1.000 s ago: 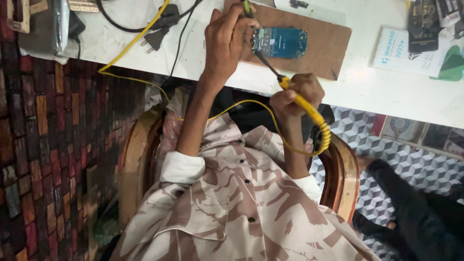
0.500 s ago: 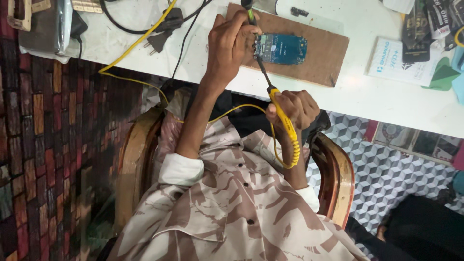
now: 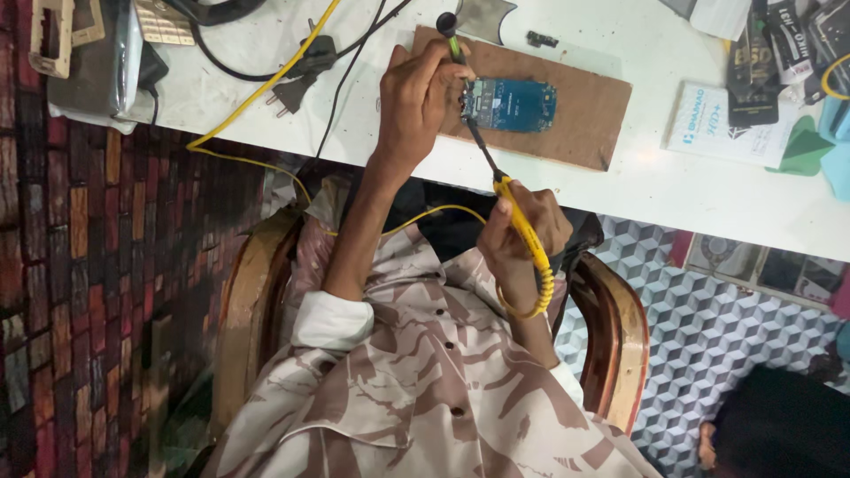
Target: The person uses a soldering iron and solder wire to attach components to a small blue circuit board. They repeatedly heat solder joints and apply solder, occasionally repositioning the board on a wooden work surface.
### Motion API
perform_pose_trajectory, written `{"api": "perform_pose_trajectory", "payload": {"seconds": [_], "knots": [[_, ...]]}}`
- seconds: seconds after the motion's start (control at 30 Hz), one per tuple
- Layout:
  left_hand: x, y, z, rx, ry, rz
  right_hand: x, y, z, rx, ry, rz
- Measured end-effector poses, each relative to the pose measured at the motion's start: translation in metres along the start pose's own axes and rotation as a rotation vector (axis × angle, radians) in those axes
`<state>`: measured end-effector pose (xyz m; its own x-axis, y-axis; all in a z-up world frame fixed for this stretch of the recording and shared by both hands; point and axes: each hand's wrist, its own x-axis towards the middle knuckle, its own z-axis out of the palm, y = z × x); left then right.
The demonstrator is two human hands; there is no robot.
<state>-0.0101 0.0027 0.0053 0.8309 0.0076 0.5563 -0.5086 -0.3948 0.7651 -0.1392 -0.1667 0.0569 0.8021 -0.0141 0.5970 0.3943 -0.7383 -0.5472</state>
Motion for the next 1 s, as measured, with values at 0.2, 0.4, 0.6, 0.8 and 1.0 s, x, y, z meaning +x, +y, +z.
{"api": "perform_pose_trajectory", "payload": {"seconds": [0.2,0.4,0.6,0.8,1.0], "knots": [[0.003,0.000,0.000,-0.015,0.026,0.021,-0.012,-0.016,0.007,-0.089,0.069,0.036],[0.005,0.005,-0.005,-0.029,0.004,0.004,-0.015,-0.017,0.002,-0.027,0.098,0.112],[0.005,0.004,-0.006,-0.007,0.015,0.036,-0.006,-0.021,-0.021,-0.190,-0.094,-0.035],[0.004,-0.001,-0.003,0.021,0.026,0.054,0.001,-0.013,-0.007,-0.219,0.079,-0.250],[0.006,0.006,-0.007,-0.004,0.018,0.035,0.010,-0.026,-0.002,-0.171,0.044,-0.259]]}}
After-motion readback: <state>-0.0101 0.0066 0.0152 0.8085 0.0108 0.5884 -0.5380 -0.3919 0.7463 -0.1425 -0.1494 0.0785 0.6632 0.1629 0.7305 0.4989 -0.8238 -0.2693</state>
